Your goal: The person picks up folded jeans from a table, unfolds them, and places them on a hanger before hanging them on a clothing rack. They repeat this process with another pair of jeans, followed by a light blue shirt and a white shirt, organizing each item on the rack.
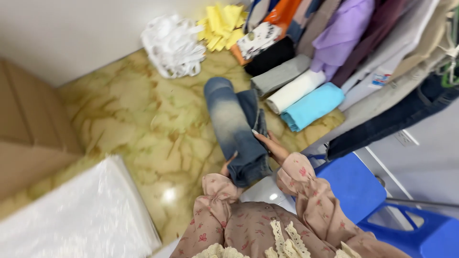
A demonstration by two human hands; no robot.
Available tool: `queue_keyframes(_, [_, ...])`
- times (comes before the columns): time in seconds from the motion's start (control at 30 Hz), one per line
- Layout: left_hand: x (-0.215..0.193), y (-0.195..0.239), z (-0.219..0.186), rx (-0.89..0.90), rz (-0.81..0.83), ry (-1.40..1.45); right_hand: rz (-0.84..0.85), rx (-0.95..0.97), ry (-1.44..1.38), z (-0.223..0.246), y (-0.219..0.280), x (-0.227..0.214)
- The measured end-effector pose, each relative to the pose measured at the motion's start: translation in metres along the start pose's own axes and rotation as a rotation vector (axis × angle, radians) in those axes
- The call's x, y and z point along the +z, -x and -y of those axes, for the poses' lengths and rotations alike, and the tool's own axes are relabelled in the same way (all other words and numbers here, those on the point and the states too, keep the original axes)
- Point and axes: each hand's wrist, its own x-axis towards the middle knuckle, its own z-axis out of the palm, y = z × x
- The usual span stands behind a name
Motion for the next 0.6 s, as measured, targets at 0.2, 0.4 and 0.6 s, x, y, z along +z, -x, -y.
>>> queue_keyframes(0.2, [-0.024, -0.037, 0.08, 0.043, 0.081, -0.181, -0.116, -0.277, 0.299, -0.114, -0.145, -0.044])
queue_keyframes(0.4, [-0.026, 0.018, 0.053, 0.306, 0.046, 0.181, -0.228, -0.488, 0.178, -0.12, -0.107, -0.058])
queue_keyframes(0.6, [-0.08, 0.012, 0.063, 0.395, -0.438, -0.37, -0.183, -0.588, -0.004, -0.071, -0.018, -0.116])
